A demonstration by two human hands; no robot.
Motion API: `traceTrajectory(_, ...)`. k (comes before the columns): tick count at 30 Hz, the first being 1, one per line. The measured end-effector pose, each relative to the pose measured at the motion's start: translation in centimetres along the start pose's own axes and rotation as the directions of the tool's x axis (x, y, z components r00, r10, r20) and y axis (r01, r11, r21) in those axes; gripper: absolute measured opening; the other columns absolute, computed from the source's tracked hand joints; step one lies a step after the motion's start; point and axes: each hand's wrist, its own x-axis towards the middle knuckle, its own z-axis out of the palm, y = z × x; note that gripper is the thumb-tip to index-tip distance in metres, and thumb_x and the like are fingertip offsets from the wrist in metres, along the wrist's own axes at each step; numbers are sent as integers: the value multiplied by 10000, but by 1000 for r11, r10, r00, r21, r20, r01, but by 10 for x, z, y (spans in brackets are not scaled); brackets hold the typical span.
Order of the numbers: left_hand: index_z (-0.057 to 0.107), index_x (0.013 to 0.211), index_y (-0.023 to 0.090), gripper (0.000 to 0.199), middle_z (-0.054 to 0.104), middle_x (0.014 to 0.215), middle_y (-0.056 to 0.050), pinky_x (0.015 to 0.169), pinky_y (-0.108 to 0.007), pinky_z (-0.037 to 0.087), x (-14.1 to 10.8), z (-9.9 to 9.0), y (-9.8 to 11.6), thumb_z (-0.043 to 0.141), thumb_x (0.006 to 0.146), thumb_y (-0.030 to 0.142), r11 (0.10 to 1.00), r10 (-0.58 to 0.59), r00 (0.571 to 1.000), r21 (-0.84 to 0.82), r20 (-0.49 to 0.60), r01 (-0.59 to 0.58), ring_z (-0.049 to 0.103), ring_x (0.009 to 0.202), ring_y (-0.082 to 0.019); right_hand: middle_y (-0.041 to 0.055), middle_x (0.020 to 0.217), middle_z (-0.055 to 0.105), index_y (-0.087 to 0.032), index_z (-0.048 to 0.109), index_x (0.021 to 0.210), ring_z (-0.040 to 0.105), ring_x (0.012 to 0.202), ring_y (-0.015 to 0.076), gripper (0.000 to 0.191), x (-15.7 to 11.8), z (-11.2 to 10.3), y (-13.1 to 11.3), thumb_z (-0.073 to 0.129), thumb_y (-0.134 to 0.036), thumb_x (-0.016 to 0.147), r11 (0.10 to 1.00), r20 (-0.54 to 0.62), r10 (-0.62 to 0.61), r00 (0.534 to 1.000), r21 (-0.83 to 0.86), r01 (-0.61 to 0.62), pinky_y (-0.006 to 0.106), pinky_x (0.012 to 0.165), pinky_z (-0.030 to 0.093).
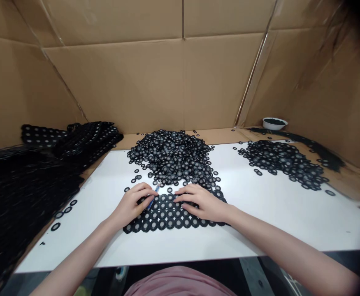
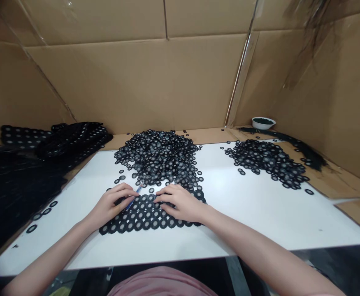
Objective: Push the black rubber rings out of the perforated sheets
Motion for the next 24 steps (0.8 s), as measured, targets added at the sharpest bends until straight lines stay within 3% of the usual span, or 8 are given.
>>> traceTrajectory(16, 652, 995, 229, 216, 588, 999, -41, 836, -281, 461, -2, -1, 3, 447, 926, 244, 1000, -5, 1000, -3, -7, 5, 564, 933, -158, 52, 1217, 566, -236, 603, 1149, 509, 1099, 187, 262, 0, 1, 1, 504, -192, 910, 1000, 1, -6, 1000, -12, 6, 354, 967, 389)
traceTrajectory(20, 658, 992, 228, 186, 596, 1014, -44, 826, -277, 461, 5, -18, 11, 493, 906, 229, 1000, -3, 981, -27, -196, -2, 566, 945, -164, 53, 1199, 574, -231, 598, 1151, 518, 1093, 180, 264, 0, 2, 2, 508, -181, 908, 1000, -17, -21, 1000, 2, 21, 347, 966, 408)
traceTrajectory(22, 660, 993, 228, 174, 613, 985, -36, 803, -276, 463, 8, -36, 22, 517, 893, 219, 999, 14, 941, -38, -338, -29, 573, 922, -163, 59, 1185, 577, -228, 589, 1164, 525, 1093, 172, 275, 2, -5, 1, 504, -168, 909, 999, -77, -31, 997, 31, 33, 329, 953, 432)
traceTrajectory(24, 664, 971, 213, 153, 622, 961, -34, 796, -283, 468, 2, -58, 40, 542, 878, 212, 998, 31, 874, -36, -484, -55, 578, 891, -161, 66, 1180, 579, -229, 581, 1175, 524, 1107, 175, 285, 3, -22, -6, 483, -156, 917, 998, -220, -25, 975, 57, 38, 332, 942, 453)
